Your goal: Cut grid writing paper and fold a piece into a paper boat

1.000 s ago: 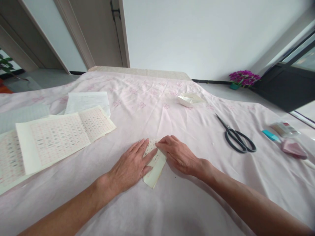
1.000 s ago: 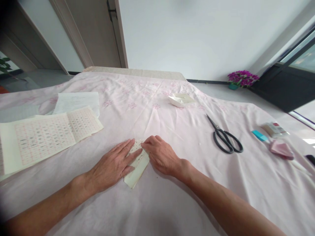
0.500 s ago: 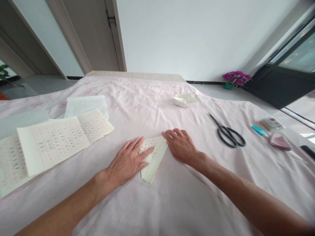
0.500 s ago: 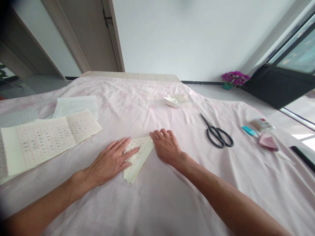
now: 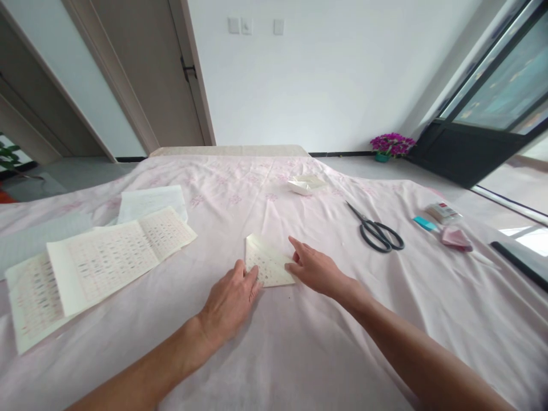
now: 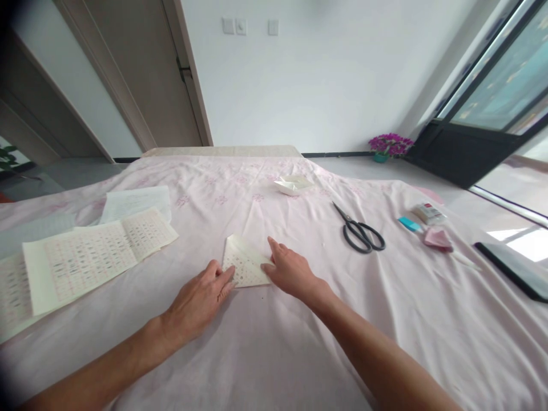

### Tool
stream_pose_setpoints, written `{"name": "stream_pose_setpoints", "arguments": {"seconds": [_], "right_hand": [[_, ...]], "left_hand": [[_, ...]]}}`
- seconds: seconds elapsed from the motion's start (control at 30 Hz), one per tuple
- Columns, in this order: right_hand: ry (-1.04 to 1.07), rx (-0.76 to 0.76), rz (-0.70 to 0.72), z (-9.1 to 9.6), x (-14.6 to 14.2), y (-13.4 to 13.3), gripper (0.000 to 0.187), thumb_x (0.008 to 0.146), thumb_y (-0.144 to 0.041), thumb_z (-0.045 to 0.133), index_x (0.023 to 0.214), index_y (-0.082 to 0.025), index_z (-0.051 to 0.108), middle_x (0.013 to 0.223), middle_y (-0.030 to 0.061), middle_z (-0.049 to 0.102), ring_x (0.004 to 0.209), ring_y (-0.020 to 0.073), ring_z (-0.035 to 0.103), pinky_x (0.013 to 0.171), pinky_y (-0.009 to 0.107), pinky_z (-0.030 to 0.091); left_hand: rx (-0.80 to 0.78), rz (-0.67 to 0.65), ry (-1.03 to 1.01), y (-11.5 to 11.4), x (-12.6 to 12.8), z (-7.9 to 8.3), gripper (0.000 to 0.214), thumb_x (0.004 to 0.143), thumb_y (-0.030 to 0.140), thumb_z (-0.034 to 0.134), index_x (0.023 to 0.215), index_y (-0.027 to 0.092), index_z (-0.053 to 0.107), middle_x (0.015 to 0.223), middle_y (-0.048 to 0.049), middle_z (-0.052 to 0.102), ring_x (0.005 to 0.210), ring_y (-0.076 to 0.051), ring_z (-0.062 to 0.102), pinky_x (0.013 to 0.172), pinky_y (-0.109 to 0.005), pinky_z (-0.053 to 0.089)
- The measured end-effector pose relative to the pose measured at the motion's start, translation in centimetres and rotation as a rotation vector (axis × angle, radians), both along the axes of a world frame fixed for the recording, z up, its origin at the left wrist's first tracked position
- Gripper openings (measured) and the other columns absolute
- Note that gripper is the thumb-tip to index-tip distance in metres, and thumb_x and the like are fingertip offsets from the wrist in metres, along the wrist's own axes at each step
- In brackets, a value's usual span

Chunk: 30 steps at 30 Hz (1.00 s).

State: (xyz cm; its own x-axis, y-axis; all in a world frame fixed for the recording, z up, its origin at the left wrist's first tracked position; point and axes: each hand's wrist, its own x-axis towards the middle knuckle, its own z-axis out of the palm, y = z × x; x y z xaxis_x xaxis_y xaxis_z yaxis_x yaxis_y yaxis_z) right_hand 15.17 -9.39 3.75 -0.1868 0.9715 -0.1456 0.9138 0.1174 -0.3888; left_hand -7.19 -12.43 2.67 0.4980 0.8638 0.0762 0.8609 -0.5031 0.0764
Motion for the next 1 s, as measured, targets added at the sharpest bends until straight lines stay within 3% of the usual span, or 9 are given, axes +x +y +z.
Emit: {"name": "stream_pose_setpoints", "arguments": {"seconds": [0.17,0.3,0.4,0.47,0.57,0.67,0.8,0.9,1.0], "right_hand": [[-0.028,0.095,0.095,-0.4,-0.4,2.7,0.065,0.083,-0.015,0.053,0.146,-0.016,0.037,0.102,0.0064,0.068,0.089,0.0192,0.06,0.075,0.029,0.04],[-0.075,0.354,0.097,0.3,-1.2,2.1,0.037,0.09,-0.015,0.048,0.125,-0.02,0.059,0.109,0.0086,0.065,0.102,0.021,0.056,0.081,0.031,0.04],[-0.045,0.271,0.074,0.8,-1.7,0.3,0.021,0.094,-0.03,0.049,0.105,-0.022,0.066,0.101,0.0062,0.067,0.097,0.0204,0.058,0.076,0.03,0.04],[-0.038,0.163,0.034,0.7,-1.9,-0.5,0.028,0.091,-0.045,0.054,0.101,-0.022,0.064,0.096,0.0052,0.068,0.092,0.021,0.059,0.072,0.03,0.039],[-0.041,0.061,-0.002,0.0,-2.1,-1.0,0.041,0.082,-0.055,0.063,0.105,-0.022,0.06,0.092,0.0042,0.068,0.088,0.022,0.06,0.067,0.03,0.036],[-0.026,0.039,0.012,-0.9,-2.2,-1.0,0.036,0.08,-0.051,0.067,0.101,-0.023,0.061,0.084,0.002,0.066,0.084,0.0205,0.059,0.064,0.028,0.033],[0.052,0.154,0.177,-1.8,-1.9,-1.6,0.015,0.081,-0.032,0.068,0.074,-0.021,0.062,0.076,0.0003,0.063,0.078,0.0169,0.054,0.066,0.027,0.034],[0.147,0.289,0.345,-2.2,-1.4,-2.4,0.009,0.084,-0.015,0.062,0.077,-0.021,0.066,0.082,0.0011,0.065,0.081,0.0165,0.052,0.077,0.029,0.036],[0.169,0.336,0.402,-2.4,-1.1,-2.8,0.013,0.087,-0.013,0.058,0.083,-0.022,0.068,0.085,0.0021,0.065,0.082,0.0172,0.051,0.079,0.03,0.036]], "left_hand": [[-0.023,0.013,-0.017,-0.5,0.8,-0.3,0.028,0.098,0.019,0.035,0.105,0.016,0.062,0.094,-0.0082,0.057,0.065,-0.015,0.061,0.056,-0.027,0.05],[0.045,-0.015,0.025,0.4,0.2,-0.8,0.025,0.095,0.013,0.038,0.094,0.018,0.062,0.088,-0.0075,0.058,0.07,-0.019,0.061,0.062,-0.031,0.051],[0.17,-0.111,-0.038,1.3,-0.7,-1.7,0.02,0.095,0.015,0.041,0.092,0.018,0.06,0.095,-0.009,0.061,0.092,-0.024,0.061,0.083,-0.041,0.051],[0.205,-0.173,-0.141,2.0,-1.3,-2.5,0.017,0.096,0.017,0.042,0.099,0.017,0.059,0.109,-0.0103,0.061,0.109,-0.024,0.057,0.097,-0.045,0.047],[0.155,-0.198,-0.249,2.8,-2.1,-3.4,0.019,0.097,0.023,0.044,0.112,0.017,0.055,0.128,-0.0105,0.057,0.126,-0.024,0.048,0.109,-0.048,0.038],[0.08,-0.186,-0.243,3.2,-2.5,-3.7,0.03,0.097,0.026,0.045,0.125,0.018,0.051,0.14,-0.0112,0.05,0.136,-0.024,0.04,0.113,-0.05,0.032],[0.023,-0.18,-0.197,3.2,-2.8,-3.6,0.042,0.098,0.025,0.041,0.139,0.021,0.044,0.151,-0.0107,0.04,0.143,-0.023,0.031,0.116,-0.05,0.027],[-0.009,-0.178,-0.179,3.3,-2.9,-3.5,0.044,0.098,0.026,0.041,0.142,0.023,0.043,0.154,-0.0105,0.036,0.145,-0.023,0.027,0.117,-0.05,0.025],[-0.053,-0.183,-0.172,3.5,-3.0,-3.4,0.046,0.098,0.028,0.042,0.144,0.024,0.041,0.155,-0.0104,0.034,0.146,-0.023,0.025,0.118,-0.05,0.023]]}}
